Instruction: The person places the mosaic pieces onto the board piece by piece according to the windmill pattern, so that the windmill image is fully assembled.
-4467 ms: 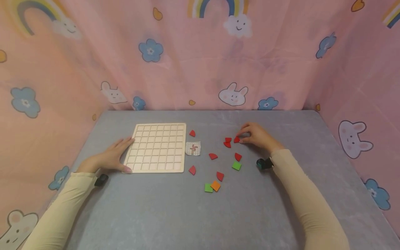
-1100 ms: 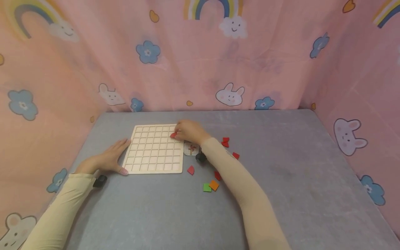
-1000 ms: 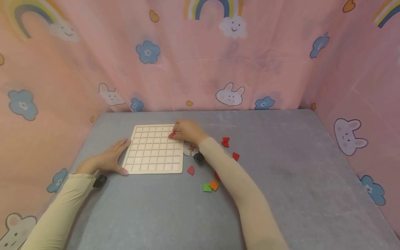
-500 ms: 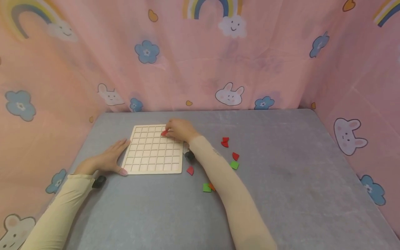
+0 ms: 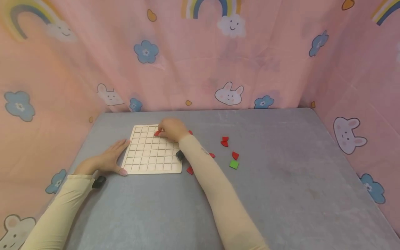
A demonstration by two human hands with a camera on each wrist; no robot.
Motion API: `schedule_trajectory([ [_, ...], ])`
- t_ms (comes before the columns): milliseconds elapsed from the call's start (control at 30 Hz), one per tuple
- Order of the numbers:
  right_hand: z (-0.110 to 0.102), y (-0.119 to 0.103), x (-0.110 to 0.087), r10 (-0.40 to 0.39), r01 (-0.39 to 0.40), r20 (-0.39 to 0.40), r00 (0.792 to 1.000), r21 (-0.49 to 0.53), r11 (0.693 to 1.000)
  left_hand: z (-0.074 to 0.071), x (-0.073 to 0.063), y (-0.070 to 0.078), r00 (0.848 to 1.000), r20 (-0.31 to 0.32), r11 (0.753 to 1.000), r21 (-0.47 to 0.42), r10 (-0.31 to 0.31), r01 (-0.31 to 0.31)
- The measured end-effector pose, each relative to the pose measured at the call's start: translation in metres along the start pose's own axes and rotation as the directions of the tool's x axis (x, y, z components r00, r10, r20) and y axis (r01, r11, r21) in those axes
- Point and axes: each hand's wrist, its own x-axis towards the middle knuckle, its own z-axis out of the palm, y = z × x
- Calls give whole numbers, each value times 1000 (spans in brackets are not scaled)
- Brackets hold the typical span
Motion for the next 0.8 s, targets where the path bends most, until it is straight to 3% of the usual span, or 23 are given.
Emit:
schedule_trajectory([
  [233, 6, 1, 2, -8, 6, -33, 999, -46, 999, 0, 0, -2, 1000, 4, 1000, 11, 3, -3],
  [800, 7, -3, 1, 11, -13, -42, 999, -47, 999, -2, -1, 1, 1000, 16, 1000, 16, -1, 1],
])
